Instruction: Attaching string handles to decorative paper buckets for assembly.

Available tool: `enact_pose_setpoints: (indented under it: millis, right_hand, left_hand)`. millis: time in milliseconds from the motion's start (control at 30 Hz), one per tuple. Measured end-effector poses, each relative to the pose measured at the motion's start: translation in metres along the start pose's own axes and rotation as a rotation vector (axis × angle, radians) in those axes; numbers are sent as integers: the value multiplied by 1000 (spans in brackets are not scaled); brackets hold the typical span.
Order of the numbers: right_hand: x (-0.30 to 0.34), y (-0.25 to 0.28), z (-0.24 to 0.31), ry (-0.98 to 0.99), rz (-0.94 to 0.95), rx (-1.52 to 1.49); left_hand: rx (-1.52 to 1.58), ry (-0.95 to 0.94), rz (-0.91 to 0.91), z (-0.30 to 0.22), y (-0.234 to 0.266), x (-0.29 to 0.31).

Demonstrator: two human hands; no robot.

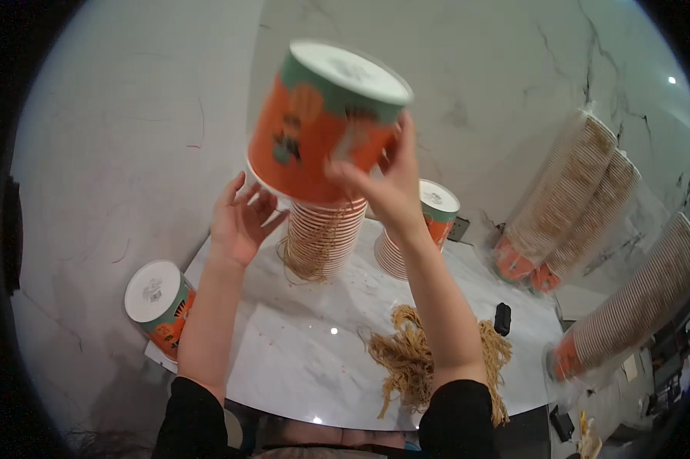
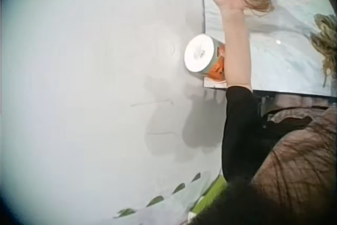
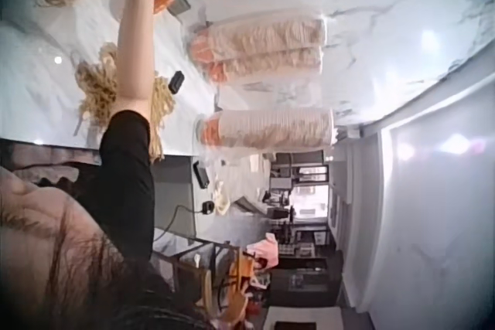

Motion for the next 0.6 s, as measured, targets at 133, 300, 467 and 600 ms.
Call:
enact_pose_setpoints:
  millis: [133,300,467,600]
  right_hand:
    - [-57,-27,17,98,91,-64]
    - [-76,-29,30,201,3,16]
    - [-93,-12,-25,318,-165,434]
    - [-91,-3,-47,242,-219,511]
  left_hand:
    - [210,-144,62,-7,3,-9]
    - [289,-310,293,-16,-9,-4]
    - [352,-172,417,-8,-20,-4]
    - [355,-110,401,-3,-12,-12]
Point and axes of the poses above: each hand's wrist, its own x-axis away from the middle knuckle, its own y-axis out of the back of the hand, z = x × y, the point moved 5 cm from there along -x, towards the middle knuckle, and after that the axes turned 5 degrees about z, right-handed, at the moved point
